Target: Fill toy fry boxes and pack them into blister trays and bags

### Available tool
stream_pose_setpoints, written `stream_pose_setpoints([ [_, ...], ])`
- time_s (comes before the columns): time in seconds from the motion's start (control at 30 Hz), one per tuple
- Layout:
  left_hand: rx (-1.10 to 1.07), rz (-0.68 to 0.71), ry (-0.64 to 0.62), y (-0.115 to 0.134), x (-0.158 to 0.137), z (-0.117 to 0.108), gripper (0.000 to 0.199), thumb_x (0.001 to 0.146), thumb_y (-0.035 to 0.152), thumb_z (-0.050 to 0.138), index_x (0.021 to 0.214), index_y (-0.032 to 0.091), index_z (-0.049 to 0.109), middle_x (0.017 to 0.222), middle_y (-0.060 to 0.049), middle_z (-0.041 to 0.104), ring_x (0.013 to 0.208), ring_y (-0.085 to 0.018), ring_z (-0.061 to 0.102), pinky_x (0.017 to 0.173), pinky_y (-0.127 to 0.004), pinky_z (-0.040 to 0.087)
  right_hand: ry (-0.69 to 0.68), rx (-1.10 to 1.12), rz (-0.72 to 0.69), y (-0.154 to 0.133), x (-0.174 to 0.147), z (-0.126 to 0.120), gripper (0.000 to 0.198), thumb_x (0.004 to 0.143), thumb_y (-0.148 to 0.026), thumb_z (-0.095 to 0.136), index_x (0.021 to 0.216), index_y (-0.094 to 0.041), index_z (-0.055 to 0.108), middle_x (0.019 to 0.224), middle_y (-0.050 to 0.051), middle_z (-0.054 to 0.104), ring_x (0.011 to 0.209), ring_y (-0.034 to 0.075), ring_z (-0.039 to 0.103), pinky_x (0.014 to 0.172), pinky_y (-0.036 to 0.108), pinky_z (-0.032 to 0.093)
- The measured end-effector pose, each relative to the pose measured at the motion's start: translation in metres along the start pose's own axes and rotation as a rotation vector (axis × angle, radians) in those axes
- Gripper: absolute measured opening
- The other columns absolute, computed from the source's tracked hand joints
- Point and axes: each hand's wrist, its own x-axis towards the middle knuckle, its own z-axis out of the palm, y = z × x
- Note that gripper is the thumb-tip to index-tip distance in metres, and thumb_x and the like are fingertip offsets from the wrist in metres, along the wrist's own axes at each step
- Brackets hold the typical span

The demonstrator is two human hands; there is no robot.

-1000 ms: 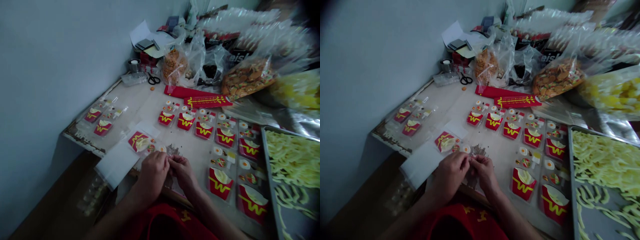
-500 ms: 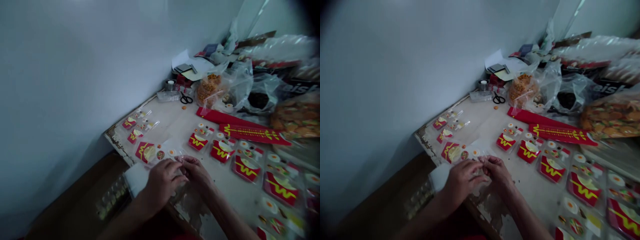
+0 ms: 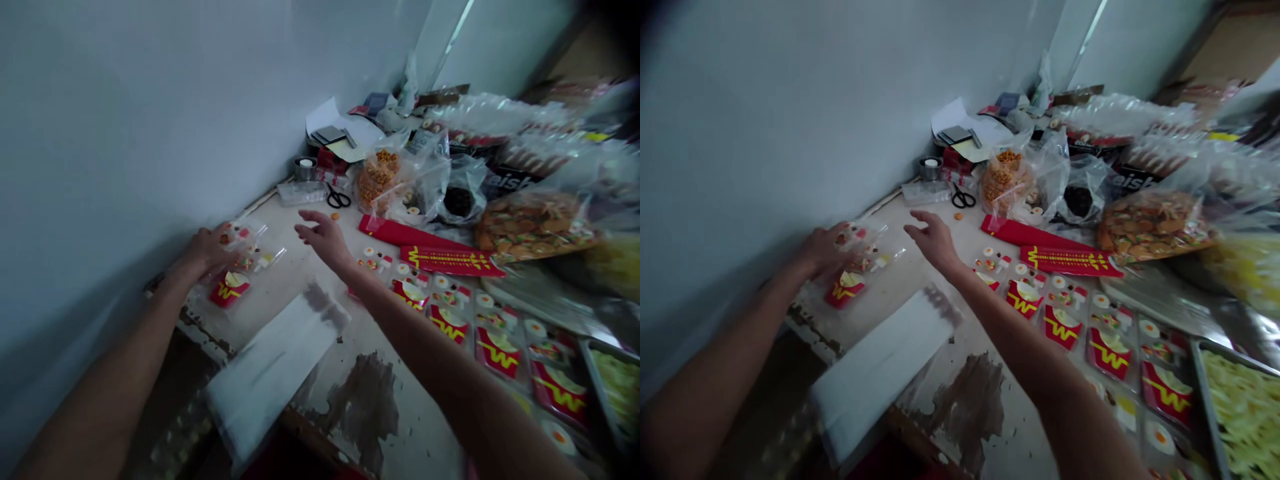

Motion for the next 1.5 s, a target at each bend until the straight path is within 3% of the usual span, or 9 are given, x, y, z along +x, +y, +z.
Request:
stream_pose_setpoints([
  [0.1, 0.086, -0.002, 0.146, 0.018, -0.015, 0.003, 0.083, 0.083, 0.062, 0.067, 0.144, 0.011, 0.044, 0.131, -0.018, 0.055, 0.121, -0.039, 0.05, 0.1, -0.045, 0.039, -0.001, -0.26, -0.025, 0.022, -0.066, -0.08, 0.027, 0.083, -0.036, 0.071, 0.103, -0.019, 0.076, 0.098, 0.006, 0.073, 0.075, 0.016, 0.063, 0.071, 0.03, 0.048],
  [0.2, 0.07, 0.246, 0.334, 0.069, -0.06, 0.014, 0.052, 0.094, 0.052, 0.057, 0.132, 0.015, 0.055, 0.137, -0.016, 0.053, 0.13, -0.034, 0.045, 0.106, -0.042, 0.034, 0.21, -0.432, 0.096, 0.038, -0.113, -0.153, 0.03, 0.085, -0.039, 0.067, 0.103, -0.017, 0.076, 0.082, 0.006, 0.073, 0.07, 0.018, 0.063, 0.064, 0.031, 0.046],
  [0.3, -0.037, 0.399, 0.095, 0.13, -0.099, 0.034, 0.041, 0.092, 0.054, 0.059, 0.11, 0.017, 0.065, 0.114, -0.013, 0.066, 0.108, -0.027, 0.059, 0.091, -0.034, 0.041, 0.05, -0.618, 0.017, 0.036, -0.122, -0.19, 0.028, 0.083, -0.026, 0.064, 0.107, -0.016, 0.074, 0.086, 0.006, 0.073, 0.074, 0.018, 0.063, 0.067, 0.03, 0.046],
  [0.47, -0.112, 0.135, -0.181, 0.161, -0.108, 0.061, 0.05, 0.061, 0.06, 0.083, 0.088, 0.02, 0.068, 0.091, -0.009, 0.071, 0.087, -0.026, 0.064, 0.068, -0.03, 0.038, -0.622, -0.957, -0.207, 0.027, -0.114, -0.168, 0.03, 0.07, -0.01, 0.074, 0.097, -0.021, 0.074, 0.098, 0.006, 0.072, 0.089, 0.023, 0.064, 0.077, 0.034, 0.046],
  [0.73, -0.453, -0.03, -0.131, 0.13, -0.1, 0.059, 0.022, 0.065, 0.039, 0.079, 0.068, 0.021, 0.068, 0.069, 0.0, 0.068, 0.069, -0.017, 0.059, 0.062, -0.028, 0.034, -0.681, -0.964, -0.382, 0.036, -0.086, -0.127, 0.016, 0.071, -0.013, 0.082, 0.085, -0.014, 0.074, 0.092, 0.009, 0.07, 0.092, 0.023, 0.063, 0.08, 0.036, 0.042],
  [0.87, -0.59, -0.061, -0.222, 0.12, -0.081, 0.045, 0.031, 0.058, 0.043, 0.08, 0.066, 0.019, 0.063, 0.062, 0.001, 0.061, 0.064, -0.015, 0.053, 0.058, -0.026, 0.033, -0.742, -1.016, -0.405, 0.035, -0.047, -0.138, 0.081, 0.039, -0.015, 0.097, 0.115, -0.017, 0.069, 0.129, 0.015, 0.062, 0.121, 0.035, 0.053, 0.098, 0.044, 0.04],
  [1.03, -0.93, -0.137, -0.462, 0.109, -0.07, 0.036, 0.043, 0.057, 0.051, 0.079, 0.075, 0.017, 0.06, 0.066, 0.002, 0.058, 0.06, -0.011, 0.048, 0.056, -0.023, 0.032, -0.977, -1.139, -0.444, 0.061, -0.017, -0.142, 0.102, 0.053, -0.016, 0.091, 0.146, -0.027, 0.05, 0.137, 0.011, 0.058, 0.127, 0.032, 0.05, 0.11, 0.047, 0.031],
  [1.3, -0.934, -0.22, -0.469, 0.132, -0.078, 0.042, 0.032, 0.065, 0.038, 0.072, 0.088, 0.015, 0.075, 0.071, -0.001, 0.065, 0.062, -0.013, 0.052, 0.057, -0.025, 0.037, -0.649, -1.235, -0.528, 0.052, -0.004, -0.146, 0.104, 0.046, -0.03, 0.096, 0.141, -0.024, 0.054, 0.123, 0.013, 0.059, 0.118, 0.039, 0.048, 0.103, 0.05, 0.031],
  [1.5, -0.99, -0.198, -0.446, 0.13, -0.082, 0.048, 0.04, 0.05, 0.032, 0.086, 0.082, 0.014, 0.071, 0.069, -0.001, 0.065, 0.063, -0.013, 0.056, 0.058, -0.025, 0.041, -0.627, -1.108, -0.327, 0.004, -0.088, -0.143, 0.102, 0.049, -0.053, 0.091, 0.139, -0.021, 0.055, 0.112, 0.015, 0.062, 0.104, 0.039, 0.055, 0.091, 0.052, 0.039],
])
